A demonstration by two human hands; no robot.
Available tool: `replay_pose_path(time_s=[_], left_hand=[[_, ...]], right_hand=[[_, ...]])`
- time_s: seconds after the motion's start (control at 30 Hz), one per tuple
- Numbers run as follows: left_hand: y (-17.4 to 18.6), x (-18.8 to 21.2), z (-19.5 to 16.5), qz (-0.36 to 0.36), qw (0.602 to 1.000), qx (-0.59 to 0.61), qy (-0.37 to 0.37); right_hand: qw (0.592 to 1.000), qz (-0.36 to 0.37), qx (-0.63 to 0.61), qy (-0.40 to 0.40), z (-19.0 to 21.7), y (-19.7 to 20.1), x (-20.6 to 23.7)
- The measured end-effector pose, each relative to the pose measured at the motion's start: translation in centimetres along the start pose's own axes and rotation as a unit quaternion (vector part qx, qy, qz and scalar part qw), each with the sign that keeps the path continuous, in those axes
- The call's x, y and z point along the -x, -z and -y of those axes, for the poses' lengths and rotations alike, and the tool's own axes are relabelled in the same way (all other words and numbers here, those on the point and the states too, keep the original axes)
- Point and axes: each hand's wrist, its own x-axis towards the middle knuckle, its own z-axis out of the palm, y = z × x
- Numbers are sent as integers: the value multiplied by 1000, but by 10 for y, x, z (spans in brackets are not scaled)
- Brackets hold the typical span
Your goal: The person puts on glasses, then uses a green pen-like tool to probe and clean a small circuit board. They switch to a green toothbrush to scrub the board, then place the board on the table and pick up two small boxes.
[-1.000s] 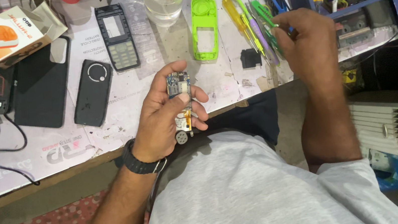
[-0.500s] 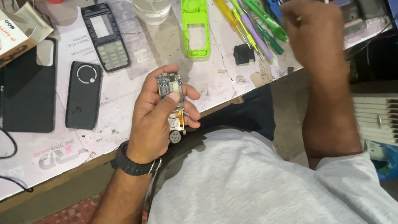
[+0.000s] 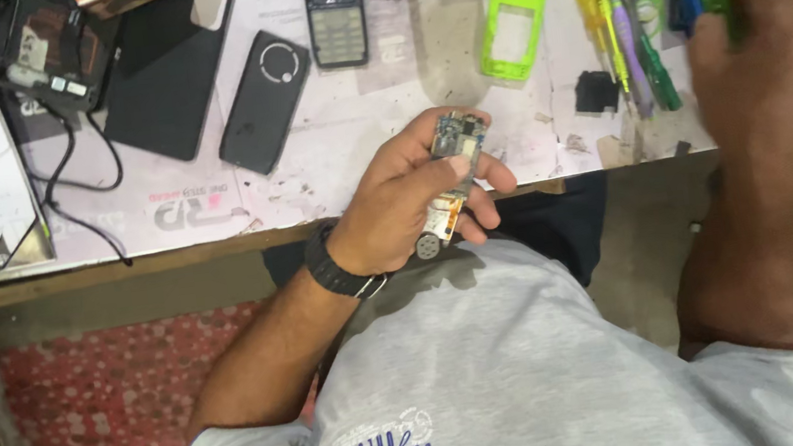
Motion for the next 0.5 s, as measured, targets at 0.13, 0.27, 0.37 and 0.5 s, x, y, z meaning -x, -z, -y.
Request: replay_pose_path(time_s=[0.13,0.27,0.37,0.5], left_hand=[[5,0,3,0,1000,10,3],[8,0,5,-2,999,34,12],[10,2,5,-10,999,37,13],[12,3,5,-21,1000,22,1]], right_hand=[[961,75,-260,56,18,16,7],[834,208,-510,27,56,7,25],[704,235,-664,-89,83,-9,43],[565,254,-767,-165,94,-22,53]])
